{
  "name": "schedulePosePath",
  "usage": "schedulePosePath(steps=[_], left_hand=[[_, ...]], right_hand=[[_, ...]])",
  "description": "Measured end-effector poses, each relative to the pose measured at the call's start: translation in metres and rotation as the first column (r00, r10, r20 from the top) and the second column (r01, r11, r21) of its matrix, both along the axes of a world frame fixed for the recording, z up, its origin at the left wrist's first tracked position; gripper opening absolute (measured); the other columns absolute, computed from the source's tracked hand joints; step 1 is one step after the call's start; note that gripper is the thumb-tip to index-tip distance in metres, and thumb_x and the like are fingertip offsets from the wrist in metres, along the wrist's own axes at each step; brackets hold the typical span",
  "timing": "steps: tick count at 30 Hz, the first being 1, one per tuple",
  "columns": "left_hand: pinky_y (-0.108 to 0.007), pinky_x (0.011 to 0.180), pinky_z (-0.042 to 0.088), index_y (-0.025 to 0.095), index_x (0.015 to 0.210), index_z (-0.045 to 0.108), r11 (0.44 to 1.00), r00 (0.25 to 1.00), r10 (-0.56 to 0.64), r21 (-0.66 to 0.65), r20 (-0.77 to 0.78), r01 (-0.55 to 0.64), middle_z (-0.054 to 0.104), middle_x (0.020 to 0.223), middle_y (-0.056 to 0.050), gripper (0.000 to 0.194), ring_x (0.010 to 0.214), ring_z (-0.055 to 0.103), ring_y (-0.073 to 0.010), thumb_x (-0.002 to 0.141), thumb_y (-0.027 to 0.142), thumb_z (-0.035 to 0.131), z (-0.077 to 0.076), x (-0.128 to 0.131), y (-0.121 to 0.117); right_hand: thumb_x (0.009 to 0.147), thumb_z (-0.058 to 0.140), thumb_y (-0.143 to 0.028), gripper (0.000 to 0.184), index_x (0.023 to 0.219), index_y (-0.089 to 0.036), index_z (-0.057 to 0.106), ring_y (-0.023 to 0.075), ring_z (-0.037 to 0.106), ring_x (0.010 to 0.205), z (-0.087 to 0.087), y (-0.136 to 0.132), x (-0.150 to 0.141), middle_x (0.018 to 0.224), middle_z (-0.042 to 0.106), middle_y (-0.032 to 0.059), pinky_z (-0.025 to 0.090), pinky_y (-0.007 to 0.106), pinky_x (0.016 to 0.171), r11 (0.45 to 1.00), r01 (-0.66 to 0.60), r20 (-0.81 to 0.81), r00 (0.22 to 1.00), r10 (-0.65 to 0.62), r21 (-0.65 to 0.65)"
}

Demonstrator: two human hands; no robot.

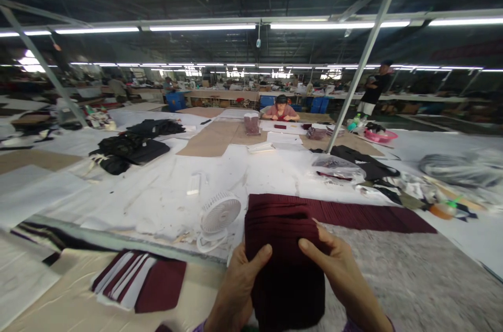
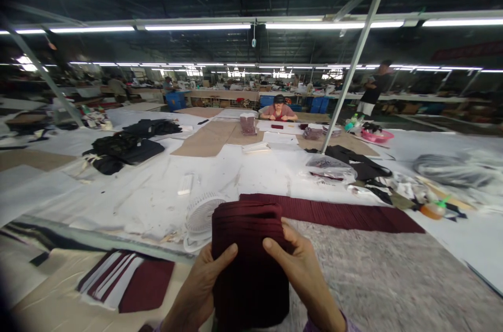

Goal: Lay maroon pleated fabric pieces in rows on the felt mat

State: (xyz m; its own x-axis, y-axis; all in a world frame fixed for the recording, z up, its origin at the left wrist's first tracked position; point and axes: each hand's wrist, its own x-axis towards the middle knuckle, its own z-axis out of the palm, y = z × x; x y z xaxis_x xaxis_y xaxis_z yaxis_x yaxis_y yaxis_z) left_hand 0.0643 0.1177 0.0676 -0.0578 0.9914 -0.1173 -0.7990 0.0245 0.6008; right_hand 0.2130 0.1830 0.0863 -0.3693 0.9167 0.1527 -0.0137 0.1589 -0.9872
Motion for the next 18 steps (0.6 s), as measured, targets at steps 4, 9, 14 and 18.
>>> schedulePosePath(steps=[4,9,14,18], left_hand=[[-0.037,0.095,0.043,0.019,0.122,0.056,1.0,1.0,-0.002,0.017,-0.001,0.002,0.071,0.101,-0.01,0.043,0.099,0.063,-0.0221,0.079,0.015,0.062,0.0007,0.002,0.0003],[-0.039,0.095,0.044,0.016,0.12,0.057,1.0,1.0,-0.007,-0.002,-0.01,0.007,0.072,0.096,-0.012,0.045,0.097,0.064,-0.0244,0.077,0.017,0.066,0.0018,0.0044,-0.0011],[-0.04,0.094,0.044,0.015,0.119,0.059,1.0,1.0,0.001,-0.03,-0.013,-0.002,0.072,0.097,-0.012,0.046,0.096,0.064,-0.0255,0.074,0.02,0.068,0.0027,0.0053,-0.001],[-0.039,0.095,0.044,0.016,0.114,0.062,0.999,1.0,0.011,-0.034,-0.021,-0.012,0.072,0.096,-0.011,0.041,0.097,0.064,-0.0252,0.074,0.02,0.069,0.0029,0.0046,-0.0012]], right_hand=[[0.073,0.071,-0.035,0.021,0.092,-0.025,0.073,0.0221,0.061,0.096,-0.0007,0.0004,-0.0013,0.102,0.069,0.0027,0.047,0.031,0.086,1.0,0.018,-0.029,0.999,-0.018,0.001],[0.072,0.072,-0.039,0.029,0.093,-0.019,0.071,0.023,0.064,0.084,-0.0027,-0.0024,-0.003,0.089,0.072,0.0048,0.051,0.032,0.077,0.991,0.042,-0.084,0.995,-0.053,-0.128],[0.072,0.072,-0.039,0.027,0.091,-0.019,0.07,0.0213,0.064,0.082,-0.0017,-0.0033,-0.0041,0.088,0.073,0.0034,0.051,0.03,0.075,0.991,0.06,-0.086,0.994,-0.07,-0.118],[0.072,0.071,-0.039,0.028,0.091,-0.018,0.07,0.0231,0.064,0.084,-0.0027,-0.0015,-0.0031,0.089,0.072,0.0049,0.05,0.033,0.077,0.993,0.061,-0.063,0.996,-0.068,-0.099]])
